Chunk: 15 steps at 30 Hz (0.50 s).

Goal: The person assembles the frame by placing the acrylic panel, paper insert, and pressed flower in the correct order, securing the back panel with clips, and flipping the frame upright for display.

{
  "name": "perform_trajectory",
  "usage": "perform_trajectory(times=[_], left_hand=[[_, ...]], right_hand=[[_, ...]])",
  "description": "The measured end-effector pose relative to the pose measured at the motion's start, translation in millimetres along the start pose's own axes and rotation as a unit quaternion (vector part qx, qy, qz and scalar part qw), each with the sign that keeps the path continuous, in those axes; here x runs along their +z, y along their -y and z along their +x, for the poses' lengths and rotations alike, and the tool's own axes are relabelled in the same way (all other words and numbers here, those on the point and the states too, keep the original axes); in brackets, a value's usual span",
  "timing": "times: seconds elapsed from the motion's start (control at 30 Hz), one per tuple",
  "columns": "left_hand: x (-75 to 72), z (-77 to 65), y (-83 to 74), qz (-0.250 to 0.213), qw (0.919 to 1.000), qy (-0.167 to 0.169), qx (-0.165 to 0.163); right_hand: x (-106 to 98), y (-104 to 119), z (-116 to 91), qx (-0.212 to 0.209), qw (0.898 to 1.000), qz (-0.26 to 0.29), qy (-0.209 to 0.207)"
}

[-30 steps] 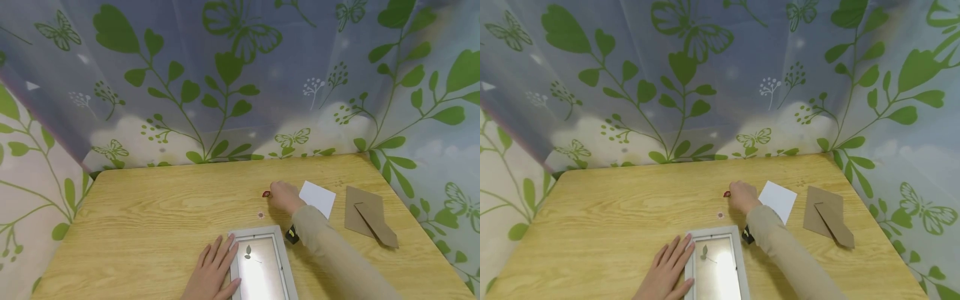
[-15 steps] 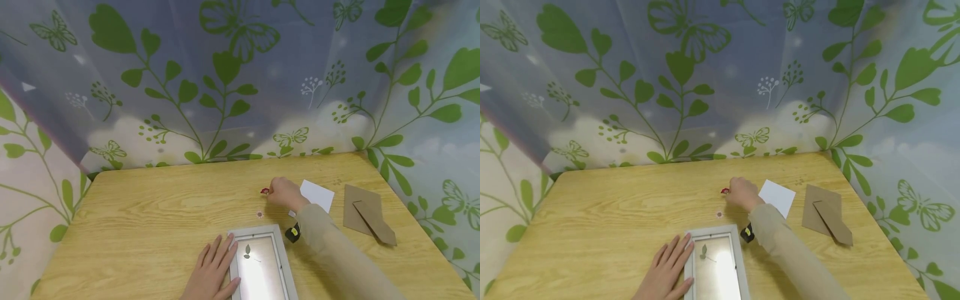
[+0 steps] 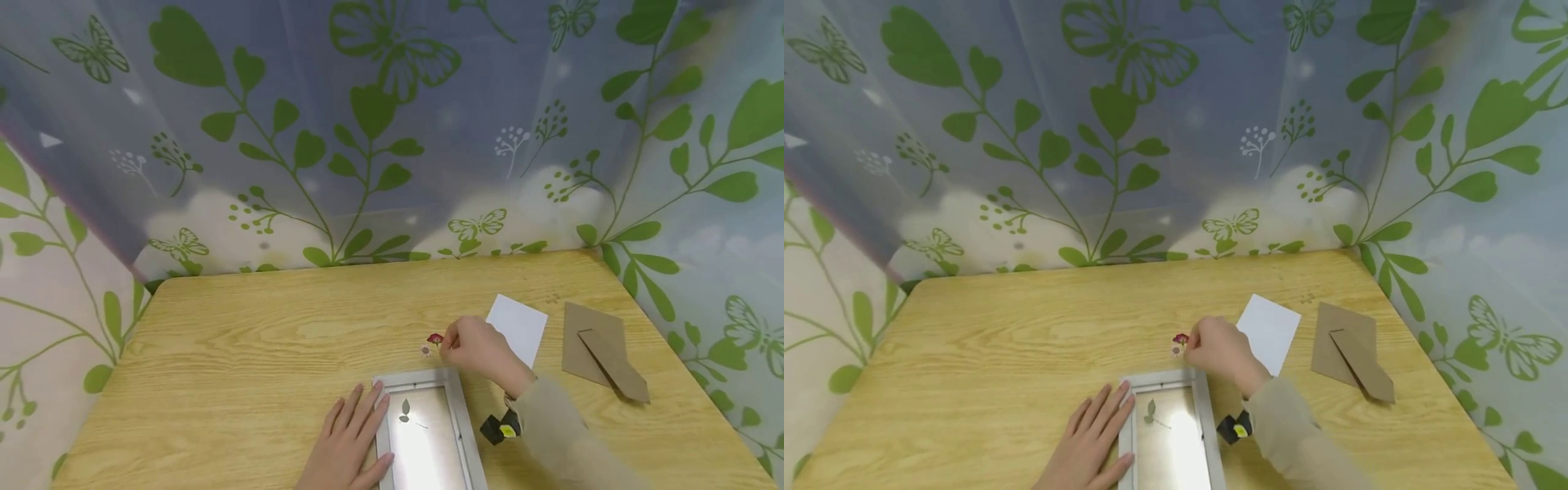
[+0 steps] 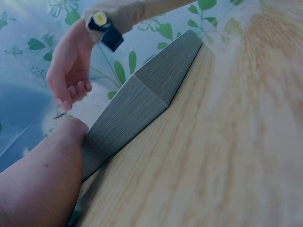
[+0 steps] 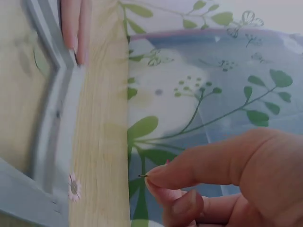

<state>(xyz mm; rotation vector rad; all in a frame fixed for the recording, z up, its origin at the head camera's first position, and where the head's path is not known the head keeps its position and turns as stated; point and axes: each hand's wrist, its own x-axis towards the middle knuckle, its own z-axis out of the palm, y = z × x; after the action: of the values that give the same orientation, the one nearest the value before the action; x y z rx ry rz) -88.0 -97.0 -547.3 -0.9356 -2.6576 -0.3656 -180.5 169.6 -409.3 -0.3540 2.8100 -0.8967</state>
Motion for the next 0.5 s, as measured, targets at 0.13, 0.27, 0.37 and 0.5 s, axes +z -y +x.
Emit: perform_trajectory(times=[0.13,0.27,0.37,0.5], left_hand=[[0.1,-0.2,0.5,0.004,1.0000,-0.004,0.004],[0.3,-0.3,1.1,0.004,1.0000,-0.007,0.006],[0.2,0.0,0.9,0.004,0.9999,-0.007,0.007],[0.2,0.3,-0.3,0.001,1.0000,-0.005,0.005]], right_hand=[[6.7,4.6,-17.7,0.003,1.000,0.006,-0.002],[15.1,6.3,-32.7,-0.009,1.000,0.009,-0.003],[24.8,4.6,-42.6,-0.019,1.000,0.007,-0.007],[41.9,-0.9,-52.5,-0.024,1.000,-0.004,-0.003]])
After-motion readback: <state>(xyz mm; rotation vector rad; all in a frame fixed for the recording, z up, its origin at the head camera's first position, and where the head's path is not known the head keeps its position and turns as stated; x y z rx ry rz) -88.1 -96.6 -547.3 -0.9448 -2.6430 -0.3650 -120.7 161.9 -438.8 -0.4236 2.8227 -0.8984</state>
